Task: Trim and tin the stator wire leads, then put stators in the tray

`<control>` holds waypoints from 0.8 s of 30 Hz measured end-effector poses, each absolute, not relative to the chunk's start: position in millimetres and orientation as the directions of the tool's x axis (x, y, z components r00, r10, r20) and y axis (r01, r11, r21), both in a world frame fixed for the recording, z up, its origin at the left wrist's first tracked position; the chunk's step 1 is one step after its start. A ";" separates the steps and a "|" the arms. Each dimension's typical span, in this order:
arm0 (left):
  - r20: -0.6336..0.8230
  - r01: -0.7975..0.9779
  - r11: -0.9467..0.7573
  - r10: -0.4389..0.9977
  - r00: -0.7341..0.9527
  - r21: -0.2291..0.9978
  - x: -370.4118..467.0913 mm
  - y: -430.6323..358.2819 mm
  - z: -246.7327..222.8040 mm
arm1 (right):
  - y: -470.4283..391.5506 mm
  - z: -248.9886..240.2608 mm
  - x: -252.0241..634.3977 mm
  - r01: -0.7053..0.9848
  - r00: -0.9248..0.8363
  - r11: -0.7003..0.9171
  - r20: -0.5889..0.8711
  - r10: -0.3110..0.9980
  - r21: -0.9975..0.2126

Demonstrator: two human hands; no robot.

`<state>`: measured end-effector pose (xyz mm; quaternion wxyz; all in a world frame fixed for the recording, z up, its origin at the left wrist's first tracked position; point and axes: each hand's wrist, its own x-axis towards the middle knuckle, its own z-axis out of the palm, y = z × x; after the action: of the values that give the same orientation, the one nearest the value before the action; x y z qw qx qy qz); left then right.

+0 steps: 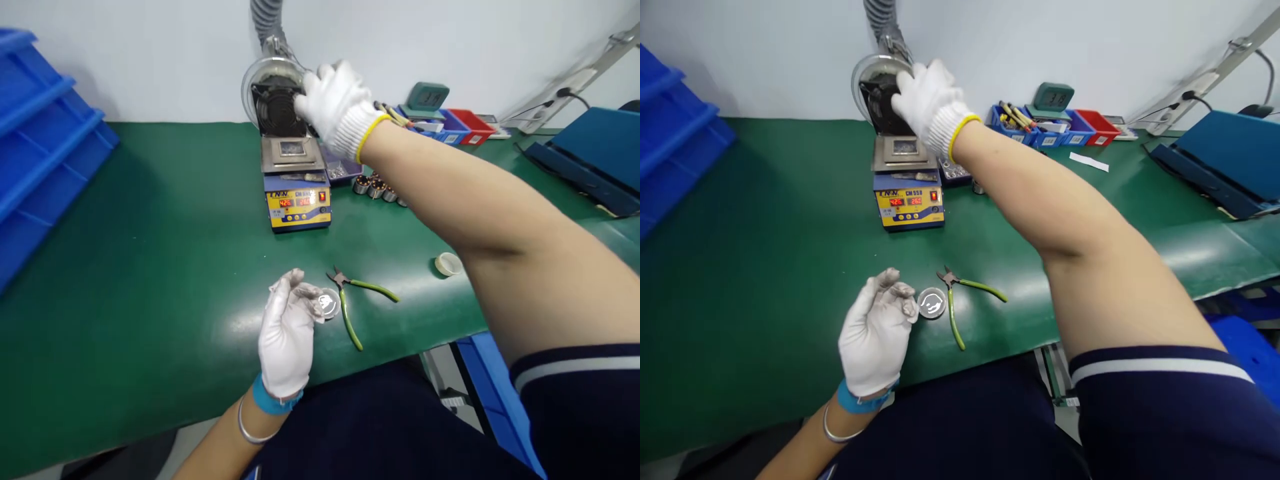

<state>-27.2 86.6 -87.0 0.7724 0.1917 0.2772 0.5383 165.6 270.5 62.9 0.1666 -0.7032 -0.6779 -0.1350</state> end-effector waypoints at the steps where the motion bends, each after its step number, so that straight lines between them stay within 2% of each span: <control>1: -0.245 -0.727 0.363 0.931 0.269 0.583 -27.0 87.8 -87.3 | 281.8 59.8 165.2 0.998 0.058 -0.066 0.429 0.901 0.004; 4: -0.280 -0.719 0.390 0.920 0.276 0.575 -27.3 89.3 -88.0 | 302.8 46.5 162.2 0.994 0.001 -0.045 0.401 0.916 0.101; 7: -0.297 -0.716 0.389 0.919 0.259 0.580 -28.4 87.7 -87.7 | 311.6 40.1 162.7 0.998 -0.067 0.057 0.361 0.930 0.037; 9: -0.316 -0.713 0.392 0.916 0.246 0.581 -29.2 85.8 -86.7 | 313.7 44.5 166.9 0.999 -0.032 0.031 0.367 0.930 0.007; 13: -0.295 -0.685 0.427 0.904 0.310 0.590 -30.7 82.3 -83.2 | 310.2 63.5 181.6 0.993 0.037 -0.072 0.345 0.938 0.090; 19: -0.274 -0.660 0.445 0.895 0.352 0.606 -31.7 81.2 -81.5 | 309.7 59.5 191.0 0.979 0.197 -0.165 0.369 0.908 -0.117; 24: -0.265 -0.648 0.463 0.884 0.385 0.604 -31.3 81.8 -83.1 | 323.9 30.3 182.1 0.970 0.207 -0.142 0.360 0.910 -0.198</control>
<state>-31.3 81.8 -83.1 0.8062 0.2063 0.2857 0.4753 182.1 323.9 30.3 0.1953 -0.7518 -0.6251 -0.0769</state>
